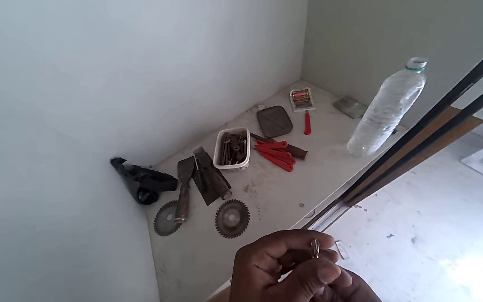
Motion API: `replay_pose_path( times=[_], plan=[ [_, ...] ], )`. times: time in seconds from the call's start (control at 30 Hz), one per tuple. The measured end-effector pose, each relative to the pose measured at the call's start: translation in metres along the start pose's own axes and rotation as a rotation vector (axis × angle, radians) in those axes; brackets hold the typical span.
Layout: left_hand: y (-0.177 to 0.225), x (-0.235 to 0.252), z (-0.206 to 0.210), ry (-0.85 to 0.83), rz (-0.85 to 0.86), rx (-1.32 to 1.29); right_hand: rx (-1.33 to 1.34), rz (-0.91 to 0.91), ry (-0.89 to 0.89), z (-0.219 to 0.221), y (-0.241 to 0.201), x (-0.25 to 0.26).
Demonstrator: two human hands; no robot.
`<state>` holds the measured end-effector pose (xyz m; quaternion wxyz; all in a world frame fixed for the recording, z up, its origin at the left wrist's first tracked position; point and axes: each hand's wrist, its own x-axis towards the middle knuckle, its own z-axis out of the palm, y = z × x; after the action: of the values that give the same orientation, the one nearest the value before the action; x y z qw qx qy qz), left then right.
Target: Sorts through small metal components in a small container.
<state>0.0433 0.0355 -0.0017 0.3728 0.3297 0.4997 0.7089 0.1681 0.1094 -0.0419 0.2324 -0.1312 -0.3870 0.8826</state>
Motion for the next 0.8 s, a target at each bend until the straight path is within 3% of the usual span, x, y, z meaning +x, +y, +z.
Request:
replay_pose_path(
  times=[0.8],
  plan=[
    [-0.018, -0.002, 0.003, 0.050, -0.024, -0.035, 0.014, 0.009, -0.016, -0.012, 0.010, -0.010]
  ],
)
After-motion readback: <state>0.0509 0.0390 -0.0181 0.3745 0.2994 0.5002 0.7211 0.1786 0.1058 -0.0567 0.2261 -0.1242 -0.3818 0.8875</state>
